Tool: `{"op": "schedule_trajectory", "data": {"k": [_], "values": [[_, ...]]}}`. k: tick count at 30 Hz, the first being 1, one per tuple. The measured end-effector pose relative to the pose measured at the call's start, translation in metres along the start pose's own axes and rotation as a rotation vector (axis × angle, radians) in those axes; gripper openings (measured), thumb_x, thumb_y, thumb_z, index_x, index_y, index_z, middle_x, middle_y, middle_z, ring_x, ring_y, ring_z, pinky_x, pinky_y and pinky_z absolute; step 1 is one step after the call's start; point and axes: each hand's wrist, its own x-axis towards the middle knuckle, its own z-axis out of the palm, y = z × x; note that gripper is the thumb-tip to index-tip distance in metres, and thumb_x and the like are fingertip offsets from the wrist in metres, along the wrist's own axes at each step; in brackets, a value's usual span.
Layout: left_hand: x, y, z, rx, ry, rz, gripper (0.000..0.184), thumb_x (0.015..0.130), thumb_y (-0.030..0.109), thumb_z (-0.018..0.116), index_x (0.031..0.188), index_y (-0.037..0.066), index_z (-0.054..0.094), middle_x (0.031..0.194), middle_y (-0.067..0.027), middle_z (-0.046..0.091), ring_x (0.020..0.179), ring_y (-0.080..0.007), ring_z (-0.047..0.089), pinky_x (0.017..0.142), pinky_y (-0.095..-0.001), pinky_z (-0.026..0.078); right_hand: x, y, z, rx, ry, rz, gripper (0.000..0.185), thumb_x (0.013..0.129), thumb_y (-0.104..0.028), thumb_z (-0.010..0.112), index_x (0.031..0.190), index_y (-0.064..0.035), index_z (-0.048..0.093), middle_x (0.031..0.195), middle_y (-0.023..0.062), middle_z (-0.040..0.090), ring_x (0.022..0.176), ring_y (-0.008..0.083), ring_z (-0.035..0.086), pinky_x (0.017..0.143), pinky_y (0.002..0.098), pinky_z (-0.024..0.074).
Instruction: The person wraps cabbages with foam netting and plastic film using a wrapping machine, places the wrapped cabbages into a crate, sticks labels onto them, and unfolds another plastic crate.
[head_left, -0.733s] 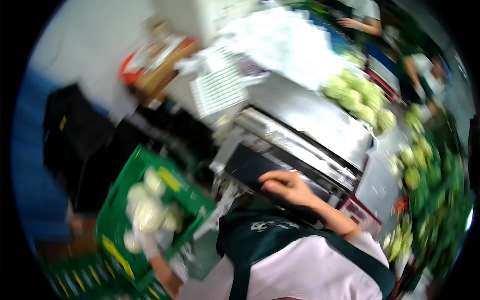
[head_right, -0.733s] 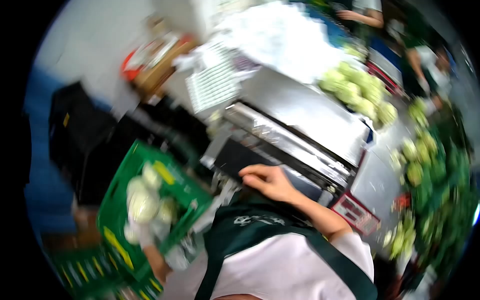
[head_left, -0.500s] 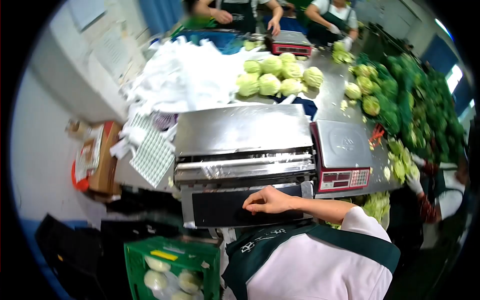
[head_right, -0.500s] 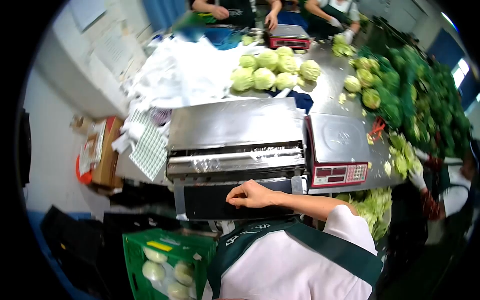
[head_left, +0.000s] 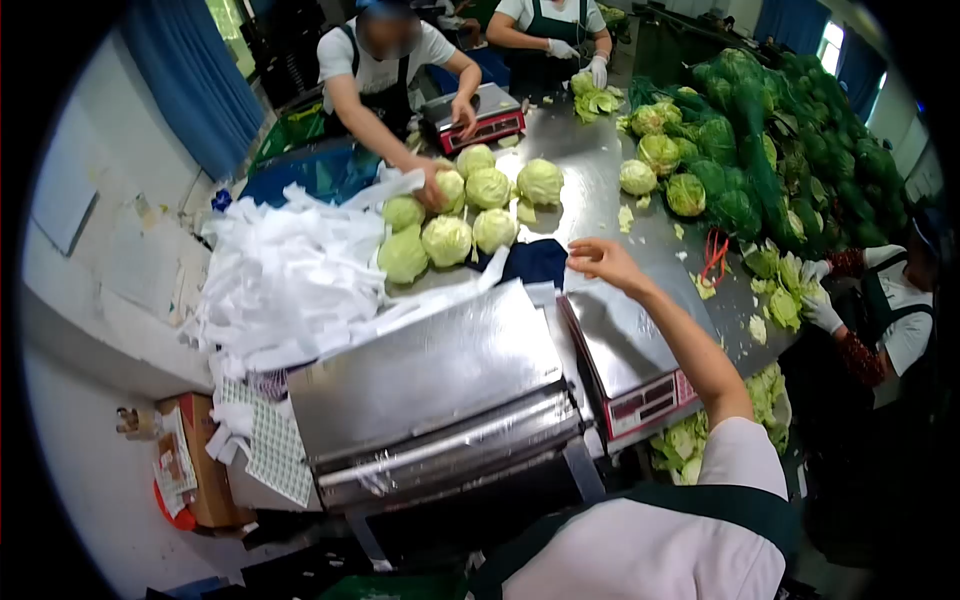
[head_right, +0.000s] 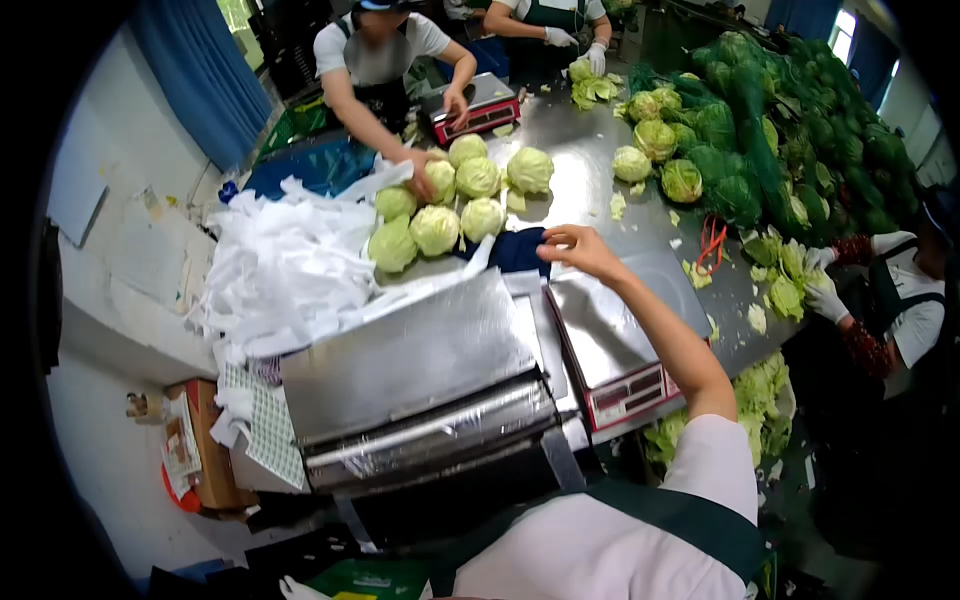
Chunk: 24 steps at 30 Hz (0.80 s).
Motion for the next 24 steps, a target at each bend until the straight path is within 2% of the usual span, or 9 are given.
{"op": "schedule_trajectory", "data": {"k": [1,3,7,13,15,16,18,20,24], "values": [[0.021,0.048,0.028,-0.022,-0.047,-0.157,0.044,0.088,0.023,0.049,0.127,0.005,0.043,0.124,-0.0135,0.050,0.114,-0.0211,0.045,0.102,-0.0404,0.028,0.029,0.009,-0.018,-0.026,0.058,0.012,0.067,0.073,-0.041,0.070,0.124,-0.0033,0.046,0.118,0.0176,0.053,0.098,0.0208,0.056,0.070,0.0308,0.0478],[-0.053,0.247,0.029,-0.282,-0.053,-0.083,0.033,0.085,0.010,0.056,0.118,0.008,0.055,0.120,-0.0162,0.053,0.106,-0.0241,0.053,0.091,-0.0272,0.040,0.097,0.031,-0.044,-0.064,0.195,0.116,0.081,0.067,-0.050,0.070,0.128,-0.0040,0.042,0.124,0.0207,0.047,0.101,0.0250,0.055,0.071,0.0313,0.0473],[-0.014,0.306,0.115,-0.406,-0.263,-0.007,0.028,0.087,0.016,0.052,0.111,0.003,0.054,0.103,-0.0047,0.057,0.099,-0.0146,0.051,0.085,-0.0281,0.036,0.230,0.073,-0.064,-0.454,0.325,-0.026,0.107,0.053,-0.065,0.070,0.128,0.0032,0.037,0.127,0.0252,0.042,0.109,0.0353,0.049,0.086,0.0403,0.0435],[-0.059,0.455,0.190,-0.376,-0.641,0.443,0.017,0.081,0.003,0.055,0.097,-0.002,0.058,0.104,-0.0102,0.055,0.096,-0.0173,0.052,0.082,-0.0286,0.043,0.316,0.111,-0.033,-0.652,0.533,0.102,0.113,0.047,-0.067,0.071,0.130,-0.0029,0.028,0.127,0.0261,0.036,0.110,0.0406,0.046,0.089,0.0458,0.0413],[-0.082,0.507,0.223,-0.205,-0.659,0.853,0.017,0.081,0.005,0.056,0.097,-0.002,0.057,0.103,-0.0101,0.056,0.097,-0.0159,0.052,0.082,-0.0267,0.042,0.333,0.134,-0.025,-0.502,0.632,0.167,0.104,0.051,-0.063,0.072,0.126,-0.0008,0.035,0.123,0.0252,0.042,0.111,0.0363,0.047,0.087,0.0431,0.0421],[-0.070,0.505,0.257,-0.342,-0.872,0.672,0.022,0.081,0.009,0.058,0.100,-0.002,0.057,0.106,-0.0128,0.057,0.101,-0.0195,0.053,0.087,-0.0289,0.041,0.324,0.136,-0.045,-0.391,0.660,0.115,0.096,0.054,-0.060,0.072,0.122,0.0001,0.040,0.117,0.0242,0.047,0.106,0.0329,0.051,0.084,0.0410,0.0437],[-0.086,0.565,0.295,-0.041,-0.836,1.004,0.031,0.080,0.016,0.057,0.107,-0.001,0.057,0.114,-0.0202,0.054,0.109,-0.0306,0.050,0.094,-0.0351,0.037,0.338,0.163,-0.053,-0.169,0.638,0.087,0.077,0.062,-0.052,0.071,0.110,0.0042,0.051,0.098,0.0222,0.059,0.085,0.0250,0.062,0.076,0.0351,0.0480],[-0.075,0.577,0.345,-0.017,-0.749,1.138,0.034,0.078,0.017,0.057,0.108,0.000,0.055,0.116,-0.0206,0.051,0.111,-0.0334,0.048,0.094,-0.0365,0.038,0.306,0.151,-0.065,0.674,0.417,0.152,0.066,0.070,-0.045,0.069,0.111,0.0046,0.051,0.097,0.0171,0.059,0.080,0.0254,0.062,0.072,0.0382,0.0502],[-0.063,0.606,0.408,0.070,-0.447,1.399,0.028,0.071,0.011,0.057,0.098,0.004,0.059,0.104,-0.0164,0.053,0.098,-0.0322,0.052,0.082,-0.0400,0.043,0.230,0.137,-0.103,0.622,0.274,0.185,0.053,0.076,-0.031,0.066,0.116,-0.0001,0.049,0.104,0.0090,0.057,0.088,0.0191,0.058,0.070,0.0329,0.0491]]}}
